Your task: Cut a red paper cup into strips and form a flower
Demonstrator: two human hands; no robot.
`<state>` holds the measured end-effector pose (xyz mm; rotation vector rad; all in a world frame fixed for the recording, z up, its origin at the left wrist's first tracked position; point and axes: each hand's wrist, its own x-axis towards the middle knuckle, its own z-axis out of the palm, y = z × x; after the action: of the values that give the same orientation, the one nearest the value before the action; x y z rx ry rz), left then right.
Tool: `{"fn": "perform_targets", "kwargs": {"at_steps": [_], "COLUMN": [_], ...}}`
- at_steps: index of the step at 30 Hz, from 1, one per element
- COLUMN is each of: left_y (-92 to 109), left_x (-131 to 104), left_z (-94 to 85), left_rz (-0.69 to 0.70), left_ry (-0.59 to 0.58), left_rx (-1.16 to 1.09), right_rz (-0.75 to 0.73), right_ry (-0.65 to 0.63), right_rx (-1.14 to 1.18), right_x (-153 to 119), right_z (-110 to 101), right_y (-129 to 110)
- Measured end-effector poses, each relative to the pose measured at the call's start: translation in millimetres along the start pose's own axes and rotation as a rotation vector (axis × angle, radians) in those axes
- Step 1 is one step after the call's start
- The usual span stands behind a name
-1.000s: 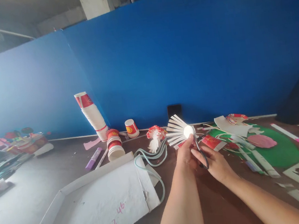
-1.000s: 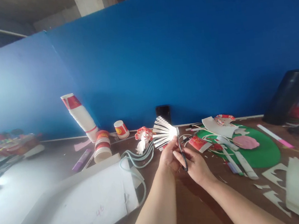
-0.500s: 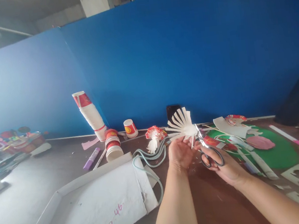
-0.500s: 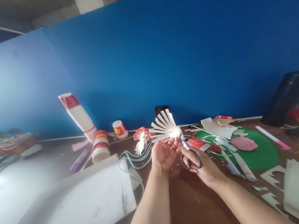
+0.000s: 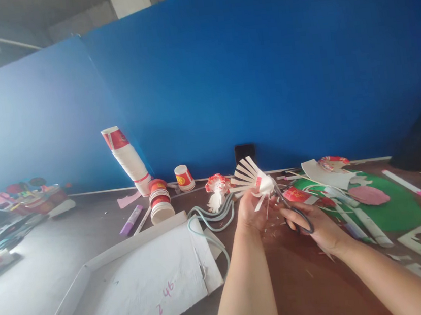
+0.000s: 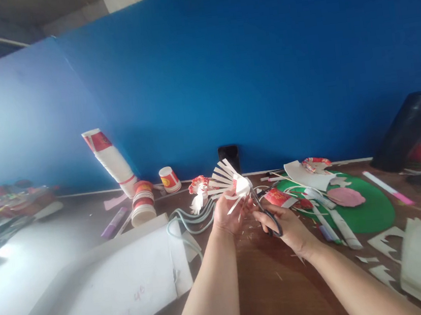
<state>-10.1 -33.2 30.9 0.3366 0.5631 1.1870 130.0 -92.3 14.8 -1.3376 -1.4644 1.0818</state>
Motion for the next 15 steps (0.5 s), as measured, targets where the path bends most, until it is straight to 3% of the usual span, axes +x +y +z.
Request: {"fn": "perform_targets", "kwargs": {"at_steps": [7, 15], "left_y": [0, -5], "left_x": [2, 2], "left_z": [-5.8, -8.9], "left_rz": [0.031, 0.122], "left_ry": [-0.002, -0.11], "left_rx": [-0.034, 0.07], "right_rz": [0.008, 0.004], "right_ry": [0.01, 0.007], "right_rx": [-0.017, -0.081], "right_x": [0, -6], "right_z": [1, 5], "right_y": [0, -12]}}
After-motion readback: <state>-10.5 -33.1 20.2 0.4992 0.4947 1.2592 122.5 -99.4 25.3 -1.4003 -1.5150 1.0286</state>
